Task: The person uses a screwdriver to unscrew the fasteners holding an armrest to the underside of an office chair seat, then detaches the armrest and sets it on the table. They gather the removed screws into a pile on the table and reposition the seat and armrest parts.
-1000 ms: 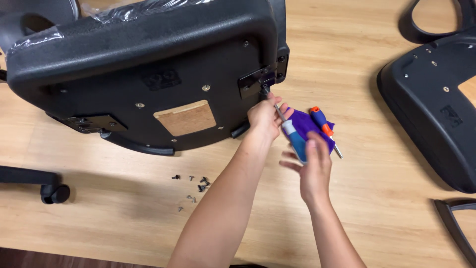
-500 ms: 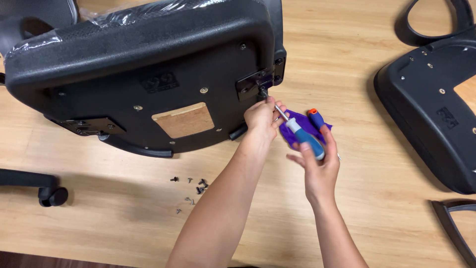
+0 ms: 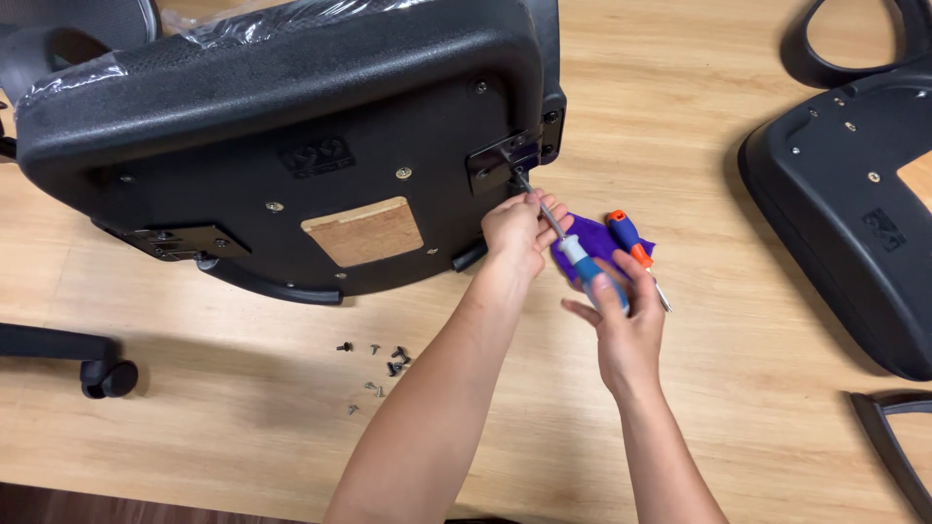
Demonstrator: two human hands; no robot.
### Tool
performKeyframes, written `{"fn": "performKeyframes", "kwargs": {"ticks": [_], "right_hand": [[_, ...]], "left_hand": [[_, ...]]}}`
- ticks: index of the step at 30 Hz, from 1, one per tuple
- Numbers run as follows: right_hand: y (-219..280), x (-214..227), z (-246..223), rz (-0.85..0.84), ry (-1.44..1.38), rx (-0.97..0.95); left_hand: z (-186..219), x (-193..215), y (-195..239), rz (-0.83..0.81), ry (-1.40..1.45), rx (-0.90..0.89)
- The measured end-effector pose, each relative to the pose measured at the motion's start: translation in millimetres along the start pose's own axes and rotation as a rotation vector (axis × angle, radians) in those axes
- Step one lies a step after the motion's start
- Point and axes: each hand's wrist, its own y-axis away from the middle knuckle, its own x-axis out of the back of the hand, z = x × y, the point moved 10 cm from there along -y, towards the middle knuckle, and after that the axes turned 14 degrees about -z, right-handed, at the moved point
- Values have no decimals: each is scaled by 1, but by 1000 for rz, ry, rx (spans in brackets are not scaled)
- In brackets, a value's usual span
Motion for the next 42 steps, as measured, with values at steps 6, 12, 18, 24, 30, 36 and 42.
{"fn": "performKeyframes", "kwargs": {"ticks": [6, 12, 18, 24, 30, 36, 42], "right_hand": [[7, 2, 48, 19, -214, -392], [2, 4, 2, 63, 174, -154], [7, 10, 0, 75, 279, -108], [28, 18, 32, 55, 234, -195], [71, -43, 85, -225, 410, -560], [102, -112, 109, -437, 574, -474], [123, -134, 119, -490, 627, -566]], "left_hand": [[-12, 6, -6, 11, 292, 11], [21, -17, 13, 84, 171, -2], [5, -6, -9, 90, 191, 7], [-1, 40, 9, 93, 78, -88], [25, 236, 71, 415, -306, -189], [80, 314, 191, 611, -1333, -252], [83, 323, 208, 611, -1409, -139]]}}
